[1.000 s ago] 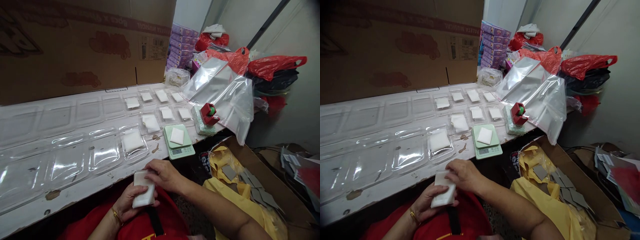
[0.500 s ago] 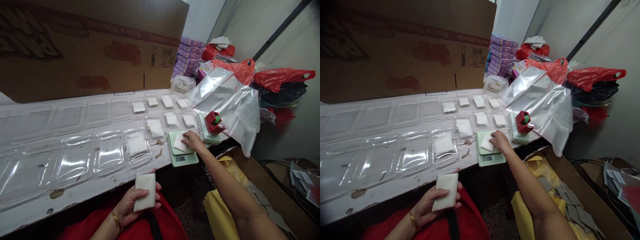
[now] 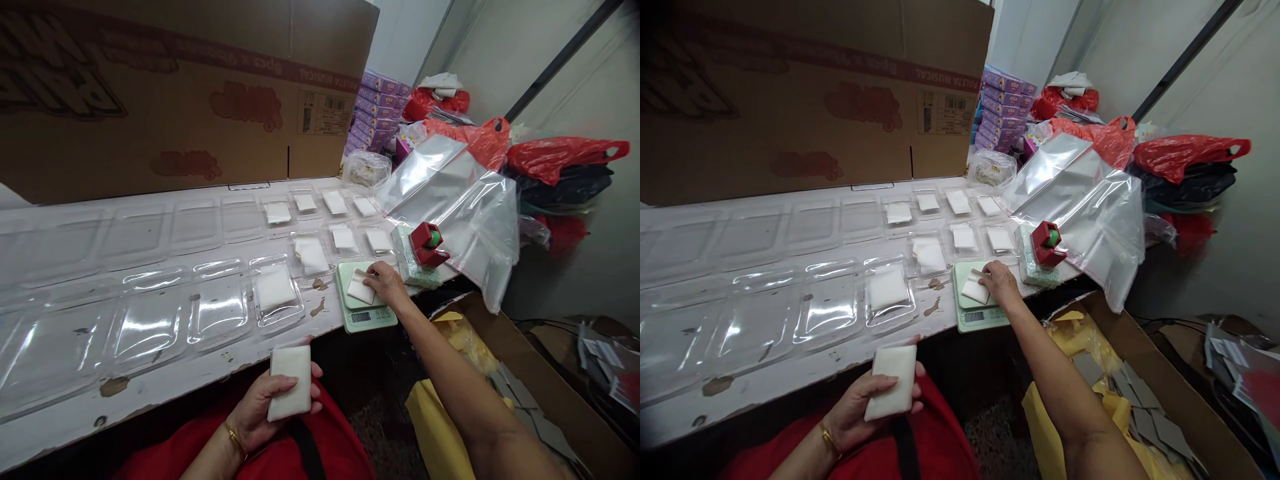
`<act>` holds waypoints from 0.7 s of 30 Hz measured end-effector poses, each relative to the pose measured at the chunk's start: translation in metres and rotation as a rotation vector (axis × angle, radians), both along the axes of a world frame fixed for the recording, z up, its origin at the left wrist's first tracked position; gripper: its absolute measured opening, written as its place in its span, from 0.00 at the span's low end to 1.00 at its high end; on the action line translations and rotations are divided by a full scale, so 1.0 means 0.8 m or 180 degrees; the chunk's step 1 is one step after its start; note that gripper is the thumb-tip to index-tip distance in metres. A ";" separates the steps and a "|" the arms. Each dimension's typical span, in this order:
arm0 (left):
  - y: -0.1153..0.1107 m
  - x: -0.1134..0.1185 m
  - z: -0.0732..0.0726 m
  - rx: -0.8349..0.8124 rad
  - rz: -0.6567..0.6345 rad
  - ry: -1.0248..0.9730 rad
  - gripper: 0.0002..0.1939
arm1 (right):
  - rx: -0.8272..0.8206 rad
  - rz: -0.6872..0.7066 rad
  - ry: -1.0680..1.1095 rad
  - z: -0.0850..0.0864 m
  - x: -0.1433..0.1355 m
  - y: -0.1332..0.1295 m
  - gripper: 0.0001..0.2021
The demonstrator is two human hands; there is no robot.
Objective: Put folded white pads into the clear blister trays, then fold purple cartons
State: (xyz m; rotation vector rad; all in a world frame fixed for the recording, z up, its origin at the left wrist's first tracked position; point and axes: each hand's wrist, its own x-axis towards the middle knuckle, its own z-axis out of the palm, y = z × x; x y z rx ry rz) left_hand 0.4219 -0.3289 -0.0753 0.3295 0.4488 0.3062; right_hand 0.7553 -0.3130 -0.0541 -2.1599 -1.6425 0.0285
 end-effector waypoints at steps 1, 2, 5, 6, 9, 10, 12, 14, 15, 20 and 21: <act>0.000 0.000 -0.001 -0.0015 0.0001 0.0011 0.28 | 0.0014 0.0017 -0.0009 0.000 0.000 -0.001 0.04; 0.000 0.000 -0.001 -0.0029 0.0005 0.0022 0.27 | 0.0023 0.0043 -0.0024 0.000 -0.001 -0.002 0.04; 0.001 0.001 -0.001 -0.0054 -0.0005 0.0038 0.25 | 0.0049 0.0148 -0.0172 -0.002 -0.007 -0.006 0.04; 0.001 0.001 -0.001 -0.0044 -0.0002 0.0038 0.24 | 0.0048 0.0167 -0.0253 -0.003 -0.009 -0.008 0.06; 0.000 0.001 0.001 -0.0006 0.0004 0.0026 0.24 | 0.0044 0.0154 -0.0477 -0.010 -0.016 -0.011 0.10; 0.000 0.001 0.001 0.0005 0.0013 0.0020 0.25 | 0.0054 0.0126 -0.0505 -0.012 -0.017 -0.011 0.10; 0.000 0.000 0.002 0.0014 0.0027 0.0009 0.26 | 0.0118 0.0041 -0.0439 -0.012 -0.018 -0.012 0.10; 0.001 0.000 0.001 -0.0007 0.0037 0.0019 0.26 | 0.0237 0.0010 -0.0183 -0.001 -0.021 -0.014 0.10; 0.002 0.000 0.000 -0.0023 0.0044 0.0030 0.26 | 0.0306 0.0065 0.0015 0.008 -0.024 -0.017 0.09; 0.007 0.001 -0.008 -0.0153 0.0114 0.0059 0.22 | 0.0218 0.1006 0.1429 0.068 -0.084 -0.044 0.06; 0.008 0.001 -0.010 -0.0250 0.0100 0.0059 0.20 | 0.0075 0.1216 0.1727 0.073 -0.104 -0.049 0.06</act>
